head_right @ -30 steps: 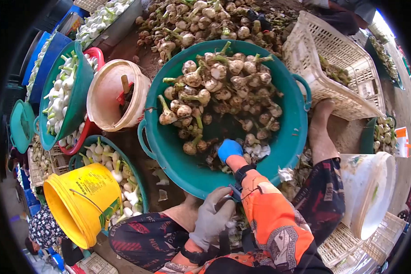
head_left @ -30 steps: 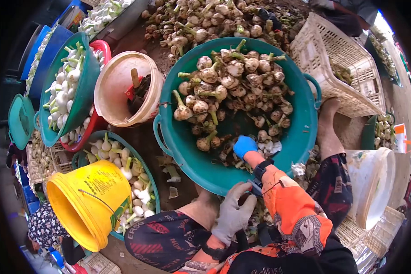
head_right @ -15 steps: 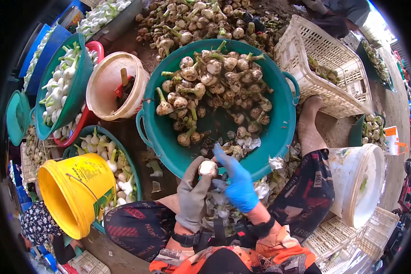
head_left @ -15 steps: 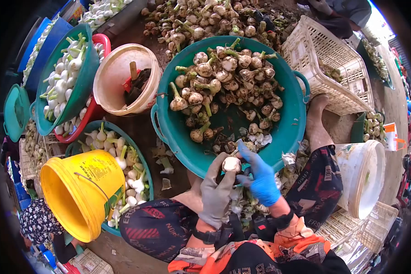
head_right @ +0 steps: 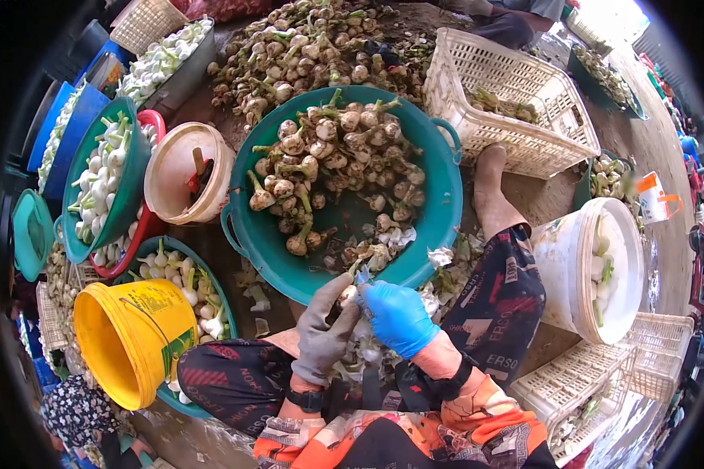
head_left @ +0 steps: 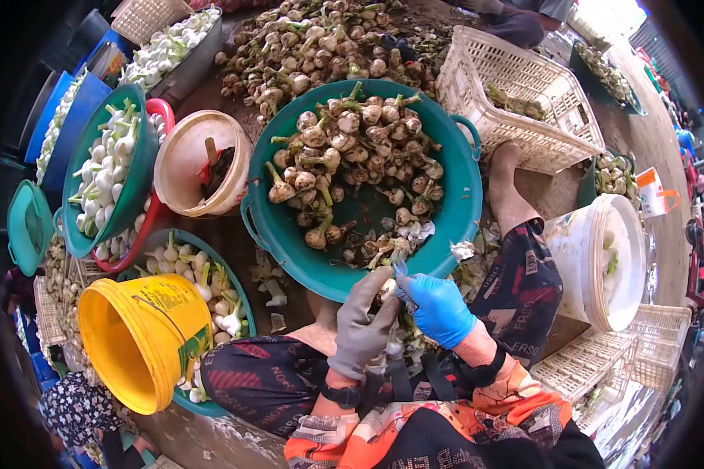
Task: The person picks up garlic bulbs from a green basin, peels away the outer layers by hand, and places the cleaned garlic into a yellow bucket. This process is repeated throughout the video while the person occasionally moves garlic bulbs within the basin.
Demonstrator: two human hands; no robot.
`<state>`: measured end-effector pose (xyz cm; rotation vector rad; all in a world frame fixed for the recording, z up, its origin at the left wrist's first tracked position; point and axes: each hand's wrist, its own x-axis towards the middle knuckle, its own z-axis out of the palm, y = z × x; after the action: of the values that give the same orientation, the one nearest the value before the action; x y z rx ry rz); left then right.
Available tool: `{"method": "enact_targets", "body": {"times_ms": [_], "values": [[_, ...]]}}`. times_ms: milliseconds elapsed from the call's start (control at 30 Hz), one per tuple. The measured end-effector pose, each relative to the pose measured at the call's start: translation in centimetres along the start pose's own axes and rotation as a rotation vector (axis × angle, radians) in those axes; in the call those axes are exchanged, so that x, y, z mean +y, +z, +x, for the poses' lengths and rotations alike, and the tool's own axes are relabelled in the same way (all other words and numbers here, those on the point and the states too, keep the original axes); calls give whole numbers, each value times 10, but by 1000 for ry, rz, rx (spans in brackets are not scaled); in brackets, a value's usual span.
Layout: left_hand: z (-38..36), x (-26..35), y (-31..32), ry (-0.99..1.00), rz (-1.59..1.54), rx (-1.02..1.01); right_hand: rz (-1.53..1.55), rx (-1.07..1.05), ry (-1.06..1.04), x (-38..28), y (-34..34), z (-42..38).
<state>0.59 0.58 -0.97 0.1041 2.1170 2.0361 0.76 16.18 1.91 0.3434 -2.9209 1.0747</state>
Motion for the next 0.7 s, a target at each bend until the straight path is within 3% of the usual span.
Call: {"method": "enact_targets", "body": {"times_ms": [133, 200, 500, 600, 700], "values": [[-5, 5, -2, -74, 25, -37, -100, -3, 21, -6, 0, -3], [-5, 6, -3, -114, -36, -48, -4, 23, 6, -5, -1, -6], [-1, 19, -6, -12, 216, -130, -89, 42, 47, -4, 9, -13], [-6, 14, -2, -307, -335, -83, -12, 162, 117, 2, 18, -12], [-7, 18, -9, -350, -631, -112, -58, 211, 374, 31, 28, -13]]}}
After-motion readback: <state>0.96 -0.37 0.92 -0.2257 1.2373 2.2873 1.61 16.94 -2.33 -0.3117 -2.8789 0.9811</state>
